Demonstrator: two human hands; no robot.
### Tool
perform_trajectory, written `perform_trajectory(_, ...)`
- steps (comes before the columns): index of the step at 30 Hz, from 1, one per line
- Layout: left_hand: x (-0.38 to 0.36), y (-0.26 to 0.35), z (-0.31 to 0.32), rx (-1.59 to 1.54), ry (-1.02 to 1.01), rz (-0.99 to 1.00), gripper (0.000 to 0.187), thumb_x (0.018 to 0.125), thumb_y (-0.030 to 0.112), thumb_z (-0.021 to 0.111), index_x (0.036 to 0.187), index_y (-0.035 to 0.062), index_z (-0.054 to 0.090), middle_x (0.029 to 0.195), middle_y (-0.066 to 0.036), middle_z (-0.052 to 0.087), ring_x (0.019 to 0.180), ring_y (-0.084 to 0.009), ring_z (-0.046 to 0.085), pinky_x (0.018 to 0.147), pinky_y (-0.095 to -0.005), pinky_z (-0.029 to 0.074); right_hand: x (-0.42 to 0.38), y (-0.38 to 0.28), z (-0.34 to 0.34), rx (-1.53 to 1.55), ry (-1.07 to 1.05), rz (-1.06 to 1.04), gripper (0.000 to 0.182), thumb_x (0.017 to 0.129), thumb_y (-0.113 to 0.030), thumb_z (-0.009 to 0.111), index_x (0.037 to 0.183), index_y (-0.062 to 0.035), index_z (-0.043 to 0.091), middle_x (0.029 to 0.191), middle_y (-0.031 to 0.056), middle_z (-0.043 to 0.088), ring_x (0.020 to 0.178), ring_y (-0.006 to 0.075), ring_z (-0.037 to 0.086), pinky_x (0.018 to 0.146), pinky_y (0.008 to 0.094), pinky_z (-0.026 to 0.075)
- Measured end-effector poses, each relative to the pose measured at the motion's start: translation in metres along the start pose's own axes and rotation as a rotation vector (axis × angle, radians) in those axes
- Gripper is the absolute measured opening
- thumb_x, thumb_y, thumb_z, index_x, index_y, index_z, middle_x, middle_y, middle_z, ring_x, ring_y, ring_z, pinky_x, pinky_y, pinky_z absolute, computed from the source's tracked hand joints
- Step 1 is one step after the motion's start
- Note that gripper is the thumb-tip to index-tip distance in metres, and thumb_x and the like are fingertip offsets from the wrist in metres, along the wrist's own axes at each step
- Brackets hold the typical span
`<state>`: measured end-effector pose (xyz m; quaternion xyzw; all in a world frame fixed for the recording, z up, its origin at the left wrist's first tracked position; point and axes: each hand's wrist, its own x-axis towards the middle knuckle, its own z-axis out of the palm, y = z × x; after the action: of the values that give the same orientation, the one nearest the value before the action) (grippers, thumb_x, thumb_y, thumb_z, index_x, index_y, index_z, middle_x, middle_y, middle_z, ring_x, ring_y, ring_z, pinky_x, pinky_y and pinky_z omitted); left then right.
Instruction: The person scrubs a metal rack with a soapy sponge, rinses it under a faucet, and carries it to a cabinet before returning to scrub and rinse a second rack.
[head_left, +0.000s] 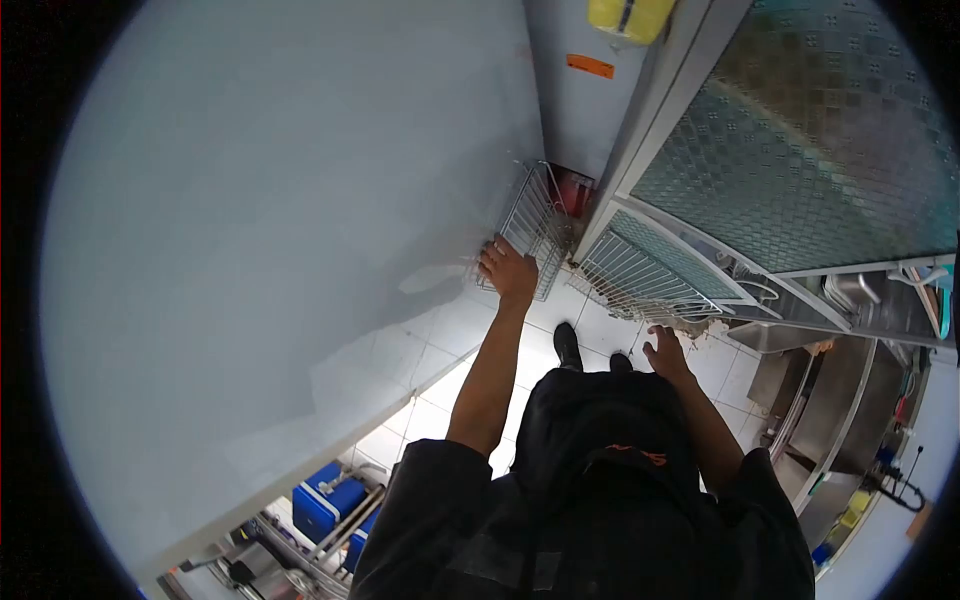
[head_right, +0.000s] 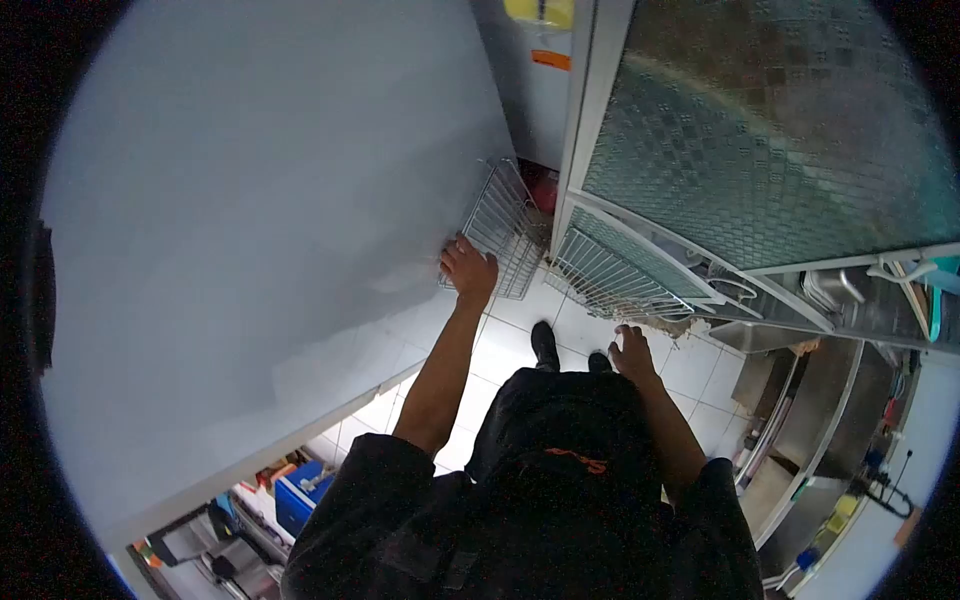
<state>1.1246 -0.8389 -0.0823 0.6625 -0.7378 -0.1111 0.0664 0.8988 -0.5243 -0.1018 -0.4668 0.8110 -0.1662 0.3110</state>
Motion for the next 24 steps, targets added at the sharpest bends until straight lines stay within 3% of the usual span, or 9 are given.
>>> perform_trajectory(3,0.009,0.007,0.001,0.032,-0.045,-0.052,0.068,0.085,0.024,0.065,0.141,-0.0012,0.035,0.131,-0.026,0.045,0.128,-0.0436,0.042,0.101,-0.0607,0.037,-0.014,0.009,-0.001,-0.028,0.014,0.09,0.04,0.086,-0.021,0.065,0.121,-0.0057,0.055,0.114,0.0248,0.057,0.1,0.0451,0.06,0.089,0.0541,0.049)
perform_trajectory(9,0.026,-0.008,0.022,-0.061,-0.117,0.007,0.041,0.091,0.021,0.058,0.123,0.0012,0.044,0.114,-0.023,0.06,0.105,-0.0432,0.063,0.081,-0.0568,0.051,-0.047,0.035,0.0,0.043,0.042,0.265,0.039,0.086,-0.021,0.065,0.12,-0.0054,0.056,0.113,0.0258,0.06,0.103,0.0431,0.062,0.09,0.0509,0.05)
perform_trajectory(12,0.033,-0.012,0.016,-0.207,-0.271,-0.059,0.036,0.091,0.026,0.058,0.117,0.0013,0.049,0.099,-0.027,0.067,0.097,-0.0452,0.067,0.082,-0.056,0.052,-0.063,0.043,0.007,0.089,0.056,0.349,0.038,0.086,-0.02,0.067,0.12,-0.0062,0.057,0.11,0.0246,0.063,0.105,0.0394,0.064,0.09,0.0481,0.051)
perform_trajectory(18,0.045,-0.023,0.013,-0.496,-0.427,0.021,0.038,0.089,0.036,0.059,0.092,-0.0013,0.063,0.093,-0.027,0.07,0.096,-0.0443,0.067,0.084,-0.0491,0.052,-0.085,0.039,0.014,0.234,0.043,0.488,0.033,0.087,-0.021,0.067,0.116,-0.0056,0.06,0.097,0.0202,0.07,0.095,0.0346,0.07,0.083,0.0439,0.055)
perform_trajectory(24,0.027,-0.035,0.023,-0.577,-0.432,0.066,0.041,0.089,0.037,0.059,0.089,-0.0034,0.064,0.087,-0.025,0.068,0.083,-0.0414,0.065,0.076,-0.0471,0.049,-0.111,0.045,0.018,0.29,0.121,0.517,0.032,0.088,-0.022,0.065,0.114,-0.0042,0.061,0.092,0.022,0.072,0.088,0.0359,0.071,0.079,0.0439,0.055)
